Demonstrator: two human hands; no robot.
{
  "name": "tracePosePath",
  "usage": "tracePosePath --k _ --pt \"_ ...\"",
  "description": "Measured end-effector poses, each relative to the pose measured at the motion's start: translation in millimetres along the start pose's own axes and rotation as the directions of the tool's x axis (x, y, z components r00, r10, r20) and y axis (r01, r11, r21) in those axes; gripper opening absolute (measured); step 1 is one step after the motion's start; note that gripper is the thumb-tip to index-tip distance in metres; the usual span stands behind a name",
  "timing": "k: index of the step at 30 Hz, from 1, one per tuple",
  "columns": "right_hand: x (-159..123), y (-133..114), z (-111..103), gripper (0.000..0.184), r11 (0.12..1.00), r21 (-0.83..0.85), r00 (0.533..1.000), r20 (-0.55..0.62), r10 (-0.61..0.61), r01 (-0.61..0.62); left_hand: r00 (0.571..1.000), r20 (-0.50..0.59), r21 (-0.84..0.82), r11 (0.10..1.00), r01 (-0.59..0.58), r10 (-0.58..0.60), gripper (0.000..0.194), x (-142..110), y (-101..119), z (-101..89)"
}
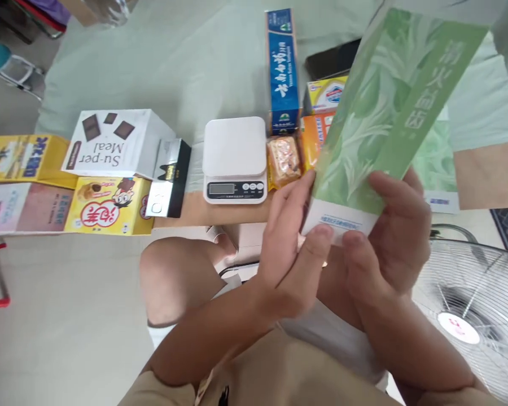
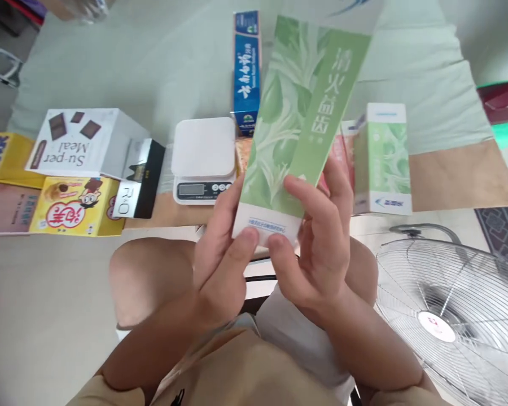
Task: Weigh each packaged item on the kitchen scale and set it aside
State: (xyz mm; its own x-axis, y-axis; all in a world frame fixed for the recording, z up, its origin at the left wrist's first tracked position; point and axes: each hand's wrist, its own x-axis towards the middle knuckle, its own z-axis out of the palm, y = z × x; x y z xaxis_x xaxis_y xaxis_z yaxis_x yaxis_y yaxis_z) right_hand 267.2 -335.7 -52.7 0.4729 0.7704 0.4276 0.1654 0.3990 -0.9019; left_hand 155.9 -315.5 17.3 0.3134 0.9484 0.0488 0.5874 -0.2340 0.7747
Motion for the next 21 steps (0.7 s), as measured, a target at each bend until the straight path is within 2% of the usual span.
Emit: tracePosePath --k 3,6,9,12,14,18,21 --pt "-1.5 -7.0 36.0 0.05 0.996 0.024 0.992 0.096 -0.083 0.081 1.0 -0.023 -0.115 0.993 0.006 -0.009 0.056 -6.3 -17.2 -43.7" --pt "-4.9 -9.0 74.8 0.055 0.989 0.028 0.974 0.169 -0.149 0.146 0.988 -0.154 -0.059 0.998 -0.002 -0.007 0.05 -8.5 -41.1 -75.4" --pt "-9.2 -2.2 106.2 0.065 0.988 -0.039 0.961 0.243 -0.133 0.146 0.982 -0.187 0.058 0.998 0.03 -0.019 0.048 -4.9 -60.8 -94.1" --pt "-9.1 6.6 123.5 0.074 0.972 -0.172 0.95 0.294 -0.104 0.16 0.98 -0.198 0.285 0.954 0.087 -0.03 0.056 2.4 -70.7 -104.4" --pt "-5.6 10.1 129.1 0.072 0.942 -0.271 0.946 0.305 -0.112 0.199 0.976 -0.214 0.382 0.915 0.127 -0.047 0.06 8.8 -73.7 -108.1" --pt "3.5 13.7 136.2 0.059 0.892 -0.381 0.946 0.294 -0.134 0.244 0.977 -0.213 0.403 0.908 0.113 -0.027 0.058 23.1 -79.8 -108.0" --pt "6.4 14.9 140.8 0.053 0.886 -0.404 0.943 0.318 -0.096 0.226 0.97 -0.242 0.423 0.901 0.092 0.015 0.056 30.8 -85.9 -103.2"
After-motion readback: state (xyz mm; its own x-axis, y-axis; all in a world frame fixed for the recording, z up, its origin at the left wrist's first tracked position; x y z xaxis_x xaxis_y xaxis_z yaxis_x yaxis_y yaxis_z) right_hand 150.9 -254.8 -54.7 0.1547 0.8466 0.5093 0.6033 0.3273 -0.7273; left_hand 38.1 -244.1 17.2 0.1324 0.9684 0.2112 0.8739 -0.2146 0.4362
